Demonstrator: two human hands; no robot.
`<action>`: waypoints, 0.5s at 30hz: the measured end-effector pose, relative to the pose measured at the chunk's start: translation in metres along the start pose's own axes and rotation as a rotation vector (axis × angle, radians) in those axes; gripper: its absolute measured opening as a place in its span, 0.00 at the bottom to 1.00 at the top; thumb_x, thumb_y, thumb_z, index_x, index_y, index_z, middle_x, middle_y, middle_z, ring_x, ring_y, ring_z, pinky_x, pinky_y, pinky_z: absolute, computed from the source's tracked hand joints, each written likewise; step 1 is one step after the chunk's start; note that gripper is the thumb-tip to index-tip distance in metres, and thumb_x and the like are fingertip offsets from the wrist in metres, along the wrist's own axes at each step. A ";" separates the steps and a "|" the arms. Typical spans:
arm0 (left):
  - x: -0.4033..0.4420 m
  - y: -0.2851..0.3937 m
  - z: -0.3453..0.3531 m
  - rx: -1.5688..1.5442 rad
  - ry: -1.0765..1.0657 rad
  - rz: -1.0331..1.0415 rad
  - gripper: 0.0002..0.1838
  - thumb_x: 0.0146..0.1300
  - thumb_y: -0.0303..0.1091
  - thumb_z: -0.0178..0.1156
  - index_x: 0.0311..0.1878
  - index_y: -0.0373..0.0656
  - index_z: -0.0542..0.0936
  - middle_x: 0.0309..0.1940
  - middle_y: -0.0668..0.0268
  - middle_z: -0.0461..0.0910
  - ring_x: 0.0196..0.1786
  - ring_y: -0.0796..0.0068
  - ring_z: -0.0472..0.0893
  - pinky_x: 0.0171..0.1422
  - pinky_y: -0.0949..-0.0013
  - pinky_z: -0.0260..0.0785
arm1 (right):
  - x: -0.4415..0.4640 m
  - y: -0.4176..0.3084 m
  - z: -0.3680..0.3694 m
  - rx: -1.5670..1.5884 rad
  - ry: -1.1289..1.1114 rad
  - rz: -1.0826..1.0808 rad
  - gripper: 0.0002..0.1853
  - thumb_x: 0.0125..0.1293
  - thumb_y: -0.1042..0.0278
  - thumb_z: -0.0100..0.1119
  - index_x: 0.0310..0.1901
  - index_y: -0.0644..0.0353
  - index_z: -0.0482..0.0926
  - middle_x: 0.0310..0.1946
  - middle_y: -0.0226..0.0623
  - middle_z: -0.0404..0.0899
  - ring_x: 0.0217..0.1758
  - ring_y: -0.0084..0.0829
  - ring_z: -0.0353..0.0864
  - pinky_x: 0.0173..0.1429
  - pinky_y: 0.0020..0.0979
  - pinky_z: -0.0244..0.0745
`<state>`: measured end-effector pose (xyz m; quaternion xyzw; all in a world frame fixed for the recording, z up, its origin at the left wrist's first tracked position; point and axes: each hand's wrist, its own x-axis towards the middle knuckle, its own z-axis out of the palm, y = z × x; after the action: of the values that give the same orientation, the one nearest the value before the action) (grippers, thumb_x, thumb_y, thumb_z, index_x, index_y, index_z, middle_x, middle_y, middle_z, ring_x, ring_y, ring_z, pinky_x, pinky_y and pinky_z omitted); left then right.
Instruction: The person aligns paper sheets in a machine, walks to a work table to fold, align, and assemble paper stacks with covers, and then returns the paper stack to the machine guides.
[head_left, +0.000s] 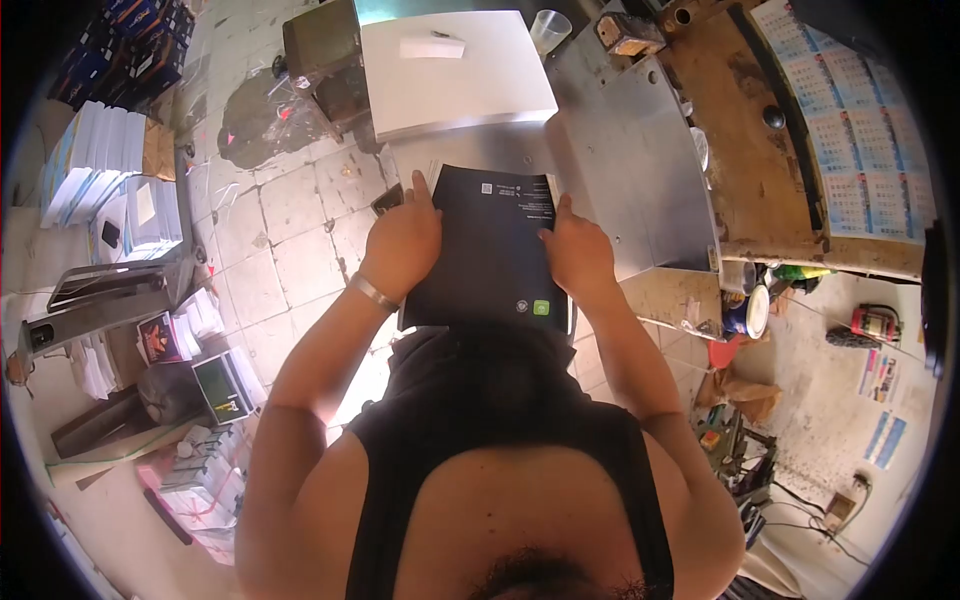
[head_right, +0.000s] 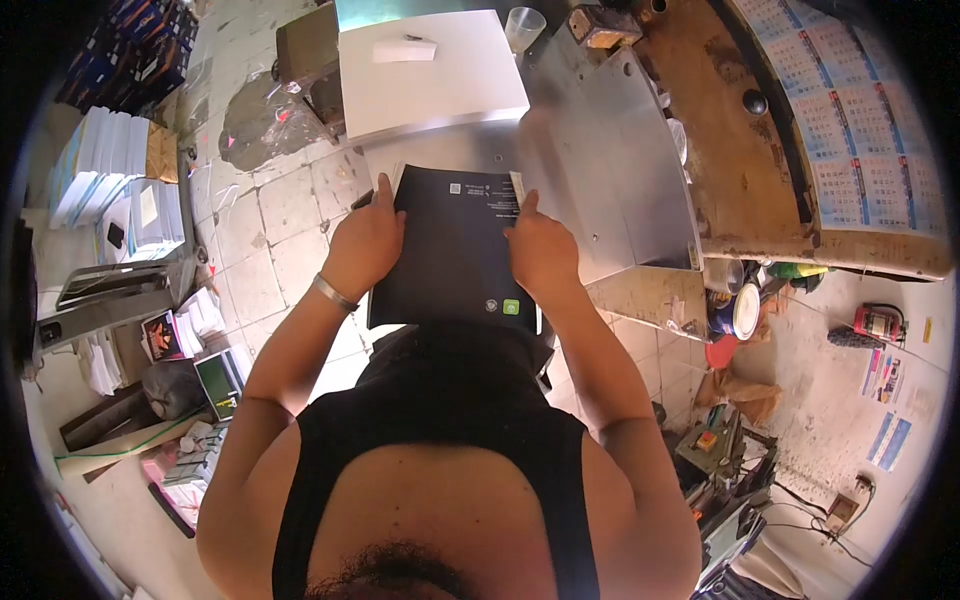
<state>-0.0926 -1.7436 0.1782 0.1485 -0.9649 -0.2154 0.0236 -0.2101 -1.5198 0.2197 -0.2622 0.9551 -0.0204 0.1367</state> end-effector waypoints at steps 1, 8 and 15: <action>0.002 0.003 0.004 0.093 -0.023 -0.004 0.36 0.73 0.34 0.56 0.77 0.20 0.61 0.41 0.40 0.87 0.34 0.47 0.89 0.38 0.52 0.83 | 0.004 -0.004 0.001 -0.071 -0.026 -0.011 0.35 0.69 0.69 0.64 0.72 0.81 0.66 0.39 0.59 0.88 0.43 0.55 0.90 0.50 0.47 0.85; 0.017 0.004 0.031 0.342 -0.106 -0.043 0.37 0.67 0.29 0.56 0.76 0.17 0.60 0.51 0.37 0.86 0.37 0.53 0.91 0.38 0.56 0.86 | 0.028 -0.003 0.019 -0.218 -0.060 -0.068 0.24 0.66 0.76 0.56 0.62 0.84 0.72 0.36 0.60 0.87 0.43 0.56 0.90 0.49 0.48 0.86; 0.017 -0.042 0.015 0.032 -0.049 0.124 0.26 0.76 0.35 0.55 0.70 0.26 0.74 0.42 0.48 0.88 0.36 0.56 0.88 0.46 0.57 0.81 | 0.043 0.103 0.060 0.336 0.102 -0.123 0.12 0.71 0.65 0.61 0.34 0.67 0.82 0.31 0.45 0.86 0.33 0.43 0.85 0.40 0.43 0.78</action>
<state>-0.0988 -1.7785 0.1465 0.0833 -0.9759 -0.2014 0.0111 -0.2799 -1.4508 0.1401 -0.2920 0.9262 -0.2010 0.1285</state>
